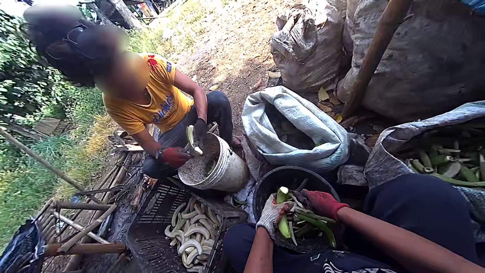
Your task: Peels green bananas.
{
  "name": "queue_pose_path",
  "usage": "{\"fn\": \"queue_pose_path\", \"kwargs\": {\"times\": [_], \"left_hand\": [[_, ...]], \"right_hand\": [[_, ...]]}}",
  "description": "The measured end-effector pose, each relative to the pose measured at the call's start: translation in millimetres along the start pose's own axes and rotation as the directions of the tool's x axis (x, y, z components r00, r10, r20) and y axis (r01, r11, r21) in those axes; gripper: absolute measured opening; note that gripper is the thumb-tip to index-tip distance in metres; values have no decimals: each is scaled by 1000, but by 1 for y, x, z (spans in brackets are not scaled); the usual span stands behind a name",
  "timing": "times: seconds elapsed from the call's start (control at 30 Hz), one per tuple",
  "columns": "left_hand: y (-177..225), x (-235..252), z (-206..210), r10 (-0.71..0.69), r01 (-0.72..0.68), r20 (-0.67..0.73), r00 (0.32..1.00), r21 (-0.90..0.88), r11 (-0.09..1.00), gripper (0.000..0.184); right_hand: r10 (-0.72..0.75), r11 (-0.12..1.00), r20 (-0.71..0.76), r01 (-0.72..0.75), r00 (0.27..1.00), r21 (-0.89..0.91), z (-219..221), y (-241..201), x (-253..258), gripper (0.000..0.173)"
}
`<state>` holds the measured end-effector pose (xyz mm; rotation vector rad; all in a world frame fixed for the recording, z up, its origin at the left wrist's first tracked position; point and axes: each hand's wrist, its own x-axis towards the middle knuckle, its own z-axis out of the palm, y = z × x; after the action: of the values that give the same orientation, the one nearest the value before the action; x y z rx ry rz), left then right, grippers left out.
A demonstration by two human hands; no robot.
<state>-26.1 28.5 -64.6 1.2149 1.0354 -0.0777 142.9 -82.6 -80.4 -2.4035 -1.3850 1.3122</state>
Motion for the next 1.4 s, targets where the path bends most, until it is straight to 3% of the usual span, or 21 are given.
{"fn": "queue_pose_path", "kwargs": {"times": [0.07, 0.17, 0.23, 0.3, 0.37, 0.47, 0.6, 0.7, 0.8, 0.93, 0.97, 1.03, 1.1, 1.17, 1.27, 1.4], "left_hand": [[-13, 8, -6, 31, -35, -103, 994, -33, 999, 59], [-24, 12, -12, 134, -140, -169, 976, -24, 990, 59], [-23, 9, -10, 233, -226, -136, 963, 64, 972, 60], [-18, 3, -8, 321, -296, -55, 946, 262, 919, 68], [-8, -4, -1, 359, -305, -1, 933, 527, 793, 75], [3, -12, 10, 351, -215, -17, 936, 761, 613, 91], [9, -19, 24, 269, -45, -120, 956, 843, 536, 112], [3, -18, 30, 251, 14, -181, 951, 836, 548, 125], [-8, -16, 30, 375, -86, -182, 909, 797, 597, 126], [-28, -8, 25, 660, -372, -155, 736, 721, 584, 102], [-31, -6, 23, 697, -419, -156, 700, 701, 577, 99], [-35, -4, 20, 764, -500, -163, 624, 667, 551, 97], [-36, -3, 15, 795, -573, -166, 584, 610, 548, 98], [-30, -11, 14, 744, -553, -148, 652, 578, 600, 98], [-22, -26, 17, 605, -408, -165, 779, 600, 689, 93], [-5, -41, 19, 403, -223, -131, 906, 662, 716, 104]], "right_hand": [[-9, 995, -49, 14, 999, 97, -10, 5, -11, 45], [-60, 905, -114, 102, 992, 414, -14, 15, -13, 43], [-73, 702, -104, 125, 992, 701, -5, 16, -14, 37], [-129, 427, 45, 15, 991, 904, -6, 8, -21, 41], [-315, 306, 153, -52, 937, 951, -10, 7, -24, 40], [-522, 146, 165, -104, 837, 984, -4, 13, -14, 32], [-540, 123, 171, -124, 824, 985, -1, 11, -15, 31], [-586, 95, 161, -129, 794, 987, -1, 12, -13, 30], [-612, 27, 126, -139, 780, 990, 0, 13, -12, 29], [-521, -141, -1, -85, 854, 986, -6, 3, -25, 27], [-483, -136, -5, -69, 876, 988, -8, 3, -28, 27], [-421, -23, 27, -40, 907, 999, -11, 8, -29, 33], [-467, 90, 67, -28, 882, 996, -10, 15, -31, 42], [-582, 147, 101, -18, 807, 989, -9, 18, -36, 40], [-693, 168, 108, 14, 713, 986, -5, 20, -28, 40], [-648, 291, 189, 10, 738, 957, -8, 8, -23, 38]]}}
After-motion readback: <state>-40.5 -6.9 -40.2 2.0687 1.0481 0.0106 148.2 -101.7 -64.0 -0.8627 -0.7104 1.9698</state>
